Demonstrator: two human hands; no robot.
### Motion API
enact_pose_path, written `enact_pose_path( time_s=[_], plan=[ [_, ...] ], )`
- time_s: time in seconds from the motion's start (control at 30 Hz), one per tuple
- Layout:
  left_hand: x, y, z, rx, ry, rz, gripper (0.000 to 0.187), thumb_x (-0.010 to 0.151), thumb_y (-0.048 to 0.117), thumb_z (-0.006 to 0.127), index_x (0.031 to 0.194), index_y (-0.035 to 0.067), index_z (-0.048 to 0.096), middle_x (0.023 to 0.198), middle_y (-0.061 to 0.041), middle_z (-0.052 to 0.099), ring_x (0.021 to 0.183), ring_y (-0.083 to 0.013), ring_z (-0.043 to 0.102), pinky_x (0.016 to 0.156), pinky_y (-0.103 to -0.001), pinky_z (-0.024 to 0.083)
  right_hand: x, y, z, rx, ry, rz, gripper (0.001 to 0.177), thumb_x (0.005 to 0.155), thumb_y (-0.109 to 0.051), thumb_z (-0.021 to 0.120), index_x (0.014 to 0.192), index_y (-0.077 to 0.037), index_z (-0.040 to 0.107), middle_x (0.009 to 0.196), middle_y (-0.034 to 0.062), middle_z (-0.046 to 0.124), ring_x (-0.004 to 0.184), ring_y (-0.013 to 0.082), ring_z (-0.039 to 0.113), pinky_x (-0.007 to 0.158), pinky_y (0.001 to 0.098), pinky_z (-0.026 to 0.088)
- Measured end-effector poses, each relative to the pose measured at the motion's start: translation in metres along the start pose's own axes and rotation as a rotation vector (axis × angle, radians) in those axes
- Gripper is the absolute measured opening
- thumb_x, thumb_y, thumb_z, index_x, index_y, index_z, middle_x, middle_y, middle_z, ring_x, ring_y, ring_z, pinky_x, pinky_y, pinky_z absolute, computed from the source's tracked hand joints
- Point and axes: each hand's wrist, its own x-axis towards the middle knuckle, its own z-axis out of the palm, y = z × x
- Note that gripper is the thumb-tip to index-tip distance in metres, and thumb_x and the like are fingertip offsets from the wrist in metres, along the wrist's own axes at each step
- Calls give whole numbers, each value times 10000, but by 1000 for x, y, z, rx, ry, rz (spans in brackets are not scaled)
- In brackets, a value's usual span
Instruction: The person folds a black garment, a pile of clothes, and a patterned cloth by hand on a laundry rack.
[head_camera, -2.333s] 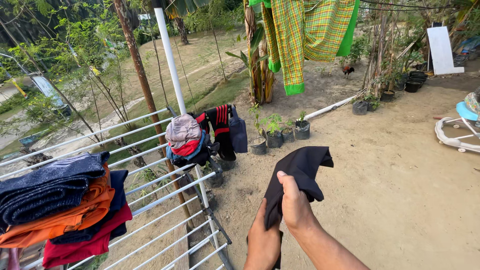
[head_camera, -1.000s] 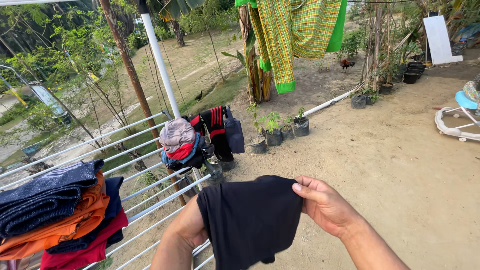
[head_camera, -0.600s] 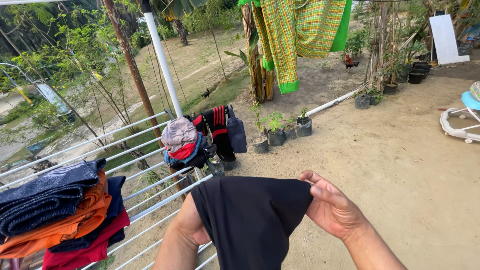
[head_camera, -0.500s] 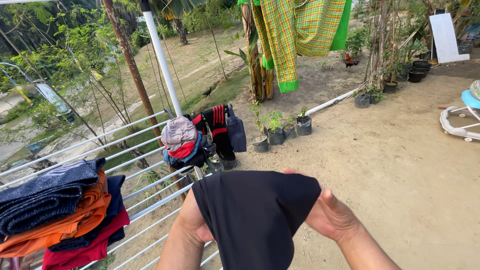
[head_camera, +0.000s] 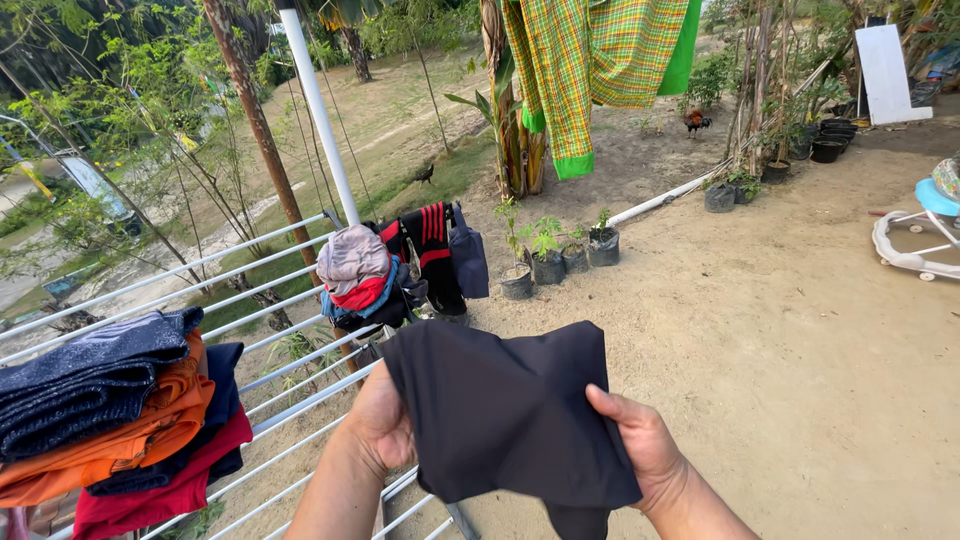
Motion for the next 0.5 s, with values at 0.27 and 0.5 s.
enact_pose_path(
  time_s=[0.27, 0.5],
  plan=[
    [-2, -66, -9, -194, -104, 88, 1096, 697, 887, 444, 1339, 19, 631, 1289, -199, 738, 1078, -365, 762, 926, -552, 580, 7, -9, -9, -2, 238, -46, 484, 905, -323, 605, 1161, 84, 663, 1031, 247, 760, 868, 330, 765, 837, 460, 623],
    [21, -68, -28, 215, 73, 203, 538, 815, 93, 773, 1301, -32, 579, 1223, -217, 710, 993, -284, 750, 894, -440, 601, -8, -13, -2, -335, 286, -104, 462, 776, -83, 683, 1221, 34, 642, 1129, 193, 764, 1033, 287, 752, 960, 459, 568]
  ],
)
